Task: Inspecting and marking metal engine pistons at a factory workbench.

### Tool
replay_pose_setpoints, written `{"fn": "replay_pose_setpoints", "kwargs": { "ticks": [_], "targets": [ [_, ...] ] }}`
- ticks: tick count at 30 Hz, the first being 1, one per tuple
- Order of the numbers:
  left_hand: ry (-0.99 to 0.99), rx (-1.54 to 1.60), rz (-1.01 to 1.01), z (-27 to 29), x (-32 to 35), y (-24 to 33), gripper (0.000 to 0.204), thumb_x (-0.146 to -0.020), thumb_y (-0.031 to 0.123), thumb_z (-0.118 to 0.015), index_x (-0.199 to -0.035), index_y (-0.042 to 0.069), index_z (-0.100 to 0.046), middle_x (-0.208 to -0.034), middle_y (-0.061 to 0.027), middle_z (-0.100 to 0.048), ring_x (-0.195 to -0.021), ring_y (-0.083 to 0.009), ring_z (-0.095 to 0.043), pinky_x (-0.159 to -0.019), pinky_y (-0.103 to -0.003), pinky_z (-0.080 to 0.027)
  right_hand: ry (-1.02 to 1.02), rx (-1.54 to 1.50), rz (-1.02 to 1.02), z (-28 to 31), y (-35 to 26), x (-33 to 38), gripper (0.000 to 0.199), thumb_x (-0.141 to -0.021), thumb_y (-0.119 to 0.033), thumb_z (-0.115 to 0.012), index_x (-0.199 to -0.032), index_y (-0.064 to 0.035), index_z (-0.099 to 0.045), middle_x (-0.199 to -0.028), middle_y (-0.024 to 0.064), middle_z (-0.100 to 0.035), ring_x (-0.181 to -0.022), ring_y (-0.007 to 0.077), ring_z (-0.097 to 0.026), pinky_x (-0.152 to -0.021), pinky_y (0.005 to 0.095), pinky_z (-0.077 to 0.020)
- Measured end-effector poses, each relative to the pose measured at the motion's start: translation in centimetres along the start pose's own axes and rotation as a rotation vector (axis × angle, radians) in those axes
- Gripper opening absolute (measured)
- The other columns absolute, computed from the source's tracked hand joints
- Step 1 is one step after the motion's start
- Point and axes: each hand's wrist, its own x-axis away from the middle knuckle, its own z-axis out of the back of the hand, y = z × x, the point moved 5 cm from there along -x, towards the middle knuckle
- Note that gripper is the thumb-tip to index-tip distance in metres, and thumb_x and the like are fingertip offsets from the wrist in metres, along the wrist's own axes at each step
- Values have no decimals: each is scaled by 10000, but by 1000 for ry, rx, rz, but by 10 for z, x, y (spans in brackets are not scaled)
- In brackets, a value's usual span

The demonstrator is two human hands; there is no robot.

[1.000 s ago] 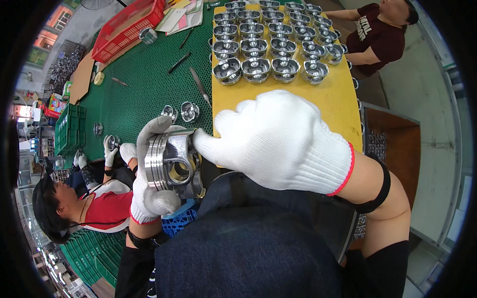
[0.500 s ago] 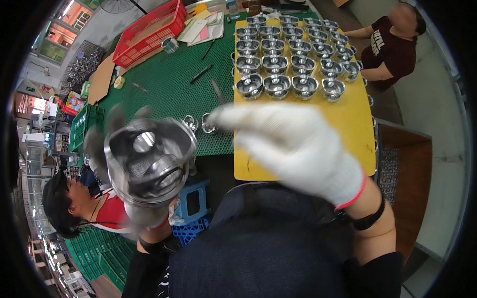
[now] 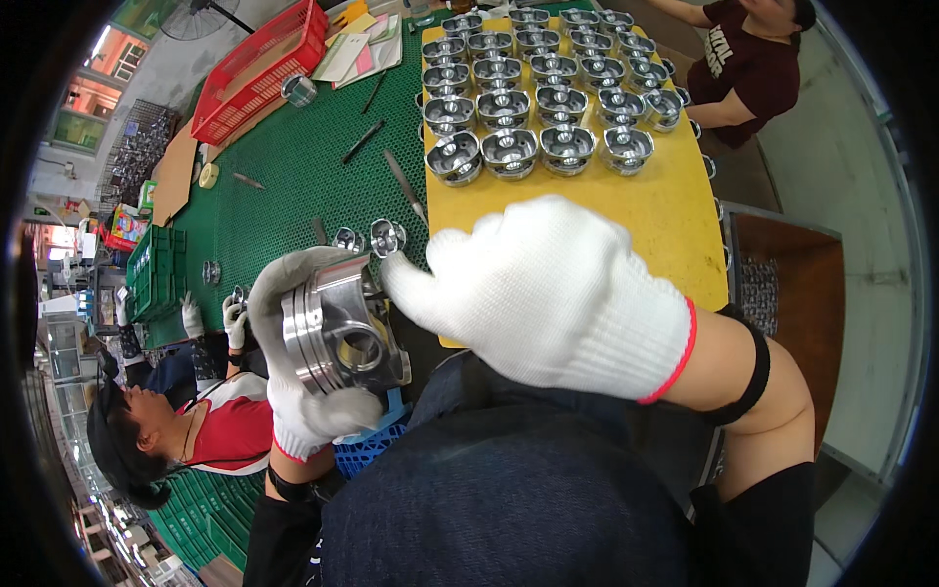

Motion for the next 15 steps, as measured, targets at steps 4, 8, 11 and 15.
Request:
{"fn": "replay_pose_setpoints", "kwargs": {
  "ticks": [4,8,11,15],
  "targets": [
    [-97,-412,-289,0,-12,23,1038,-473,535,-876,-1238,33,-387,-1156,-167,-464,-1019,-287,-501,-921,-449,-369,-312,-363,-112,-10,-1,0,272,-811,-124,-546,-1074,-87,-603,-672,93,-602,-665,240,-660,-574,343,-526],
    [71,-461,-521,5,-7,20,906,-499,542,-857,-1170,85,-454,-1189,-185,-466,-988,-309,-519,-881,-477,-377,-181,-799,-161,-40,-2,-6,260,-841,-140,-549,-1089,-84,-605,-758,141,-637,-680,285,-659,-596,364,-529],
    [192,-546,-652,17,-9,21,910,-515,529,-858,-1187,73,-446,-1202,-211,-463,-1010,-305,-528,-847,-445,-416,-82,-984,-107,-44,3,-16,260,-880,-150,-526,-1100,-30,-594,-853,142,-655,-741,264,-670,-658,347,-531],
    [89,667,403,27,-17,-5,967,-712,590,-700,-1393,30,-303,-1272,-229,-464,-1125,-339,-543,-878,-432,-525,363,-1812,-547,-34,75,43,252,-910,-148,-497,-1063,34,-580,-947,128,-623,-755,164,-642,-662,288,-531]
  ]
}}
